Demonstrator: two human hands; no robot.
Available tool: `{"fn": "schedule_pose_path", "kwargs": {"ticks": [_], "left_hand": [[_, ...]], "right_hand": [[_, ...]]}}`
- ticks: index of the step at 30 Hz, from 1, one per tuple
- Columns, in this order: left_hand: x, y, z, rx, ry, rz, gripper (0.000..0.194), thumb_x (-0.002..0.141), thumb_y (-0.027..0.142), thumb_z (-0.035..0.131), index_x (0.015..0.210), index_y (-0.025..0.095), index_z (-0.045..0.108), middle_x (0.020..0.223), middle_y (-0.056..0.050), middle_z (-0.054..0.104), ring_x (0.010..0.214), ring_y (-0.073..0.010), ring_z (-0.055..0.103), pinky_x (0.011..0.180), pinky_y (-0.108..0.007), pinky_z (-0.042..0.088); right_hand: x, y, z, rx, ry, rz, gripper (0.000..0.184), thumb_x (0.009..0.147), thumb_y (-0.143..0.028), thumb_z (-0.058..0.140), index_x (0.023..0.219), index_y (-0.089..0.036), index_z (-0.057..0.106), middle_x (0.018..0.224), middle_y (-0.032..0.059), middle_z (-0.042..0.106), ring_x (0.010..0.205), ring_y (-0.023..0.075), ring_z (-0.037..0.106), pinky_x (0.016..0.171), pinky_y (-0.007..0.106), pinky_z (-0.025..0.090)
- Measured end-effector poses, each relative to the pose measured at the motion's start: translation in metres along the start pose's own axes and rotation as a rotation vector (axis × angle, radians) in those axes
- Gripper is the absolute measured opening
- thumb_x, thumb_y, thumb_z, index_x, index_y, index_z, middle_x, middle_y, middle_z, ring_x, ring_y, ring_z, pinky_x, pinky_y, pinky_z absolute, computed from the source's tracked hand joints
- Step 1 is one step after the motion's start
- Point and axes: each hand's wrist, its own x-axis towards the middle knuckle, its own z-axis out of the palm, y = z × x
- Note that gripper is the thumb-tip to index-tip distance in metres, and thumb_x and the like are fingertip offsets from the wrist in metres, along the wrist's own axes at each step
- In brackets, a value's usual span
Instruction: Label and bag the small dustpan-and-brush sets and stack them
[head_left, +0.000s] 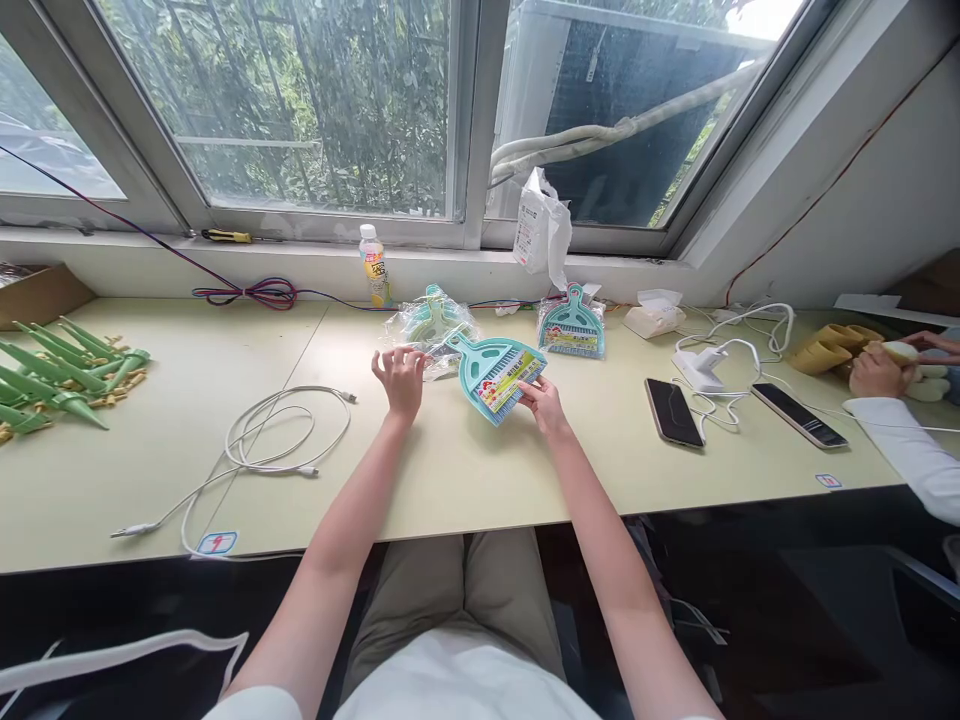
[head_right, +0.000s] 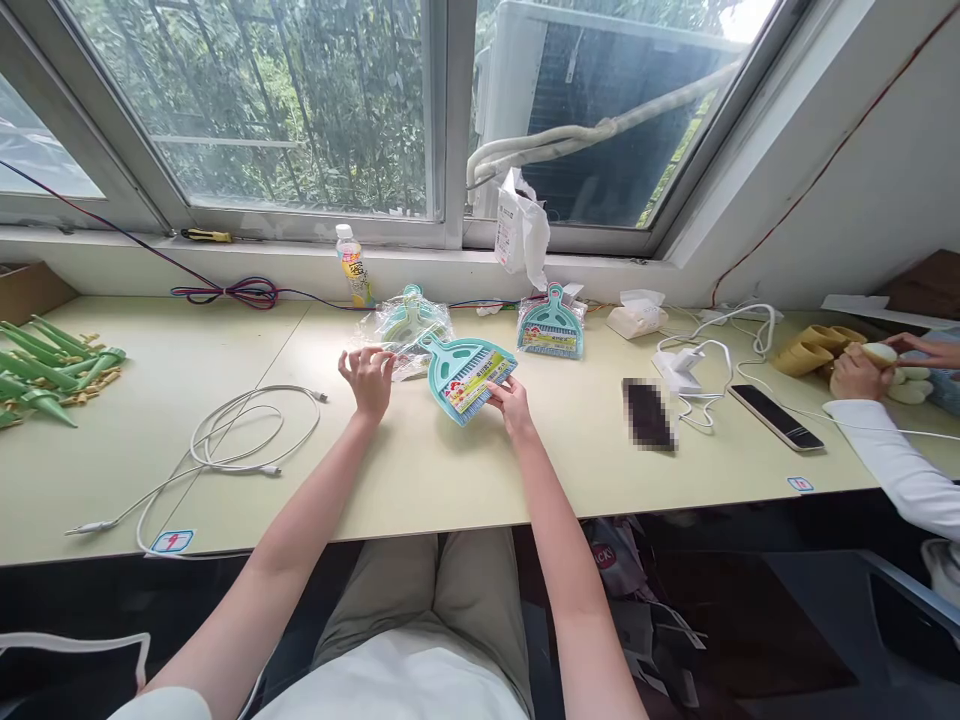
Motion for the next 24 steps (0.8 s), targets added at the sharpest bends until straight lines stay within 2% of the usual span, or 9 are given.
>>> {"fn": "schedule_pose_path", "kwargs": {"ticks": [5, 9, 11, 13, 14, 16, 18, 20, 24], "left_hand": [[-0.009, 0.011, 0.005, -0.133, -0.035, 0.083, 0.022, 0.096, 0.033, 0.049, 0.091, 0.028, 0.07, 0.111, -0.008, 0.067, 0.121, -0.0281, 0.051, 0.12, -0.057, 0.008], [-0.018, 0.028, 0.007, -0.256, -0.083, 0.067, 0.013, 0.091, 0.036, 0.059, 0.097, 0.029, 0.068, 0.127, -0.008, 0.06, 0.131, -0.0285, 0.046, 0.121, -0.057, 0.005], [-0.019, 0.036, 0.009, -0.311, 0.019, -0.051, 0.034, 0.086, 0.041, 0.067, 0.116, 0.027, 0.063, 0.144, -0.011, 0.047, 0.142, -0.0309, 0.034, 0.122, -0.056, 0.007], [-0.014, 0.042, 0.011, -0.454, 0.132, -0.219, 0.065, 0.082, 0.046, 0.071, 0.138, 0.026, 0.045, 0.156, -0.015, 0.03, 0.148, -0.0317, 0.024, 0.12, -0.054, 0.018], [-0.01, 0.043, 0.013, -0.581, 0.136, -0.3, 0.073, 0.083, 0.049, 0.068, 0.145, 0.025, 0.036, 0.158, -0.016, 0.026, 0.148, -0.0314, 0.025, 0.118, -0.052, 0.026], [-0.002, 0.043, 0.015, -0.906, -0.027, -0.427, 0.073, 0.089, 0.054, 0.058, 0.149, 0.026, 0.028, 0.156, -0.016, 0.033, 0.142, -0.0302, 0.038, 0.11, -0.047, 0.04], [0.003, 0.042, 0.017, -1.182, -0.317, -0.508, 0.066, 0.089, 0.056, 0.055, 0.145, 0.025, 0.037, 0.144, -0.015, 0.05, 0.128, -0.0299, 0.054, 0.101, -0.045, 0.049], [0.002, 0.043, 0.018, -1.32, -0.516, -0.558, 0.062, 0.084, 0.054, 0.063, 0.136, 0.023, 0.05, 0.128, -0.012, 0.063, 0.117, -0.0296, 0.062, 0.096, -0.044, 0.052], [-0.016, 0.053, 0.024, -1.417, -0.622, -0.594, 0.058, 0.076, 0.047, 0.073, 0.126, 0.022, 0.058, 0.117, -0.008, 0.069, 0.109, -0.027, 0.066, 0.096, -0.042, 0.053]], "right_hand": [[-0.005, 0.003, 0.01, -0.062, -0.113, 0.032, 0.043, 0.062, -0.032, 0.085, 0.098, -0.018, 0.068, 0.093, 0.0065, 0.076, 0.081, 0.0221, 0.073, 0.075, 0.035, 0.062], [-0.007, 0.007, 0.017, 0.002, -0.064, 0.0, 0.045, 0.062, -0.033, 0.086, 0.099, -0.018, 0.067, 0.093, 0.0062, 0.075, 0.084, 0.0223, 0.072, 0.079, 0.037, 0.061], [-0.006, 0.007, 0.018, 0.06, -0.015, -0.027, 0.045, 0.061, -0.033, 0.085, 0.099, -0.018, 0.066, 0.094, 0.0051, 0.075, 0.085, 0.0213, 0.072, 0.082, 0.036, 0.061], [-0.005, 0.006, 0.019, 0.096, 0.013, -0.044, 0.045, 0.061, -0.033, 0.085, 0.099, -0.019, 0.065, 0.095, 0.0045, 0.075, 0.086, 0.0203, 0.072, 0.082, 0.034, 0.061], [-0.005, 0.005, 0.019, 0.103, 0.018, -0.048, 0.045, 0.061, -0.033, 0.085, 0.099, -0.019, 0.065, 0.095, 0.0044, 0.074, 0.086, 0.0201, 0.072, 0.082, 0.034, 0.06], [-0.007, 0.004, 0.021, 0.097, 0.008, -0.048, 0.046, 0.061, -0.034, 0.085, 0.099, -0.019, 0.065, 0.096, 0.0047, 0.074, 0.088, 0.0206, 0.072, 0.082, 0.034, 0.06], [-0.009, 0.003, 0.023, 0.072, -0.019, -0.047, 0.046, 0.062, -0.035, 0.085, 0.101, -0.019, 0.065, 0.097, 0.0053, 0.075, 0.089, 0.0219, 0.072, 0.082, 0.035, 0.061], [-0.01, 0.004, 0.026, 0.05, -0.034, -0.052, 0.047, 0.062, -0.036, 0.085, 0.101, -0.019, 0.065, 0.097, 0.0059, 0.075, 0.091, 0.023, 0.072, 0.082, 0.037, 0.061], [-0.009, 0.009, 0.027, 0.059, 0.046, -0.088, 0.046, 0.064, -0.036, 0.084, 0.102, -0.02, 0.064, 0.098, 0.0061, 0.074, 0.095, 0.0227, 0.071, 0.085, 0.037, 0.061]]}}
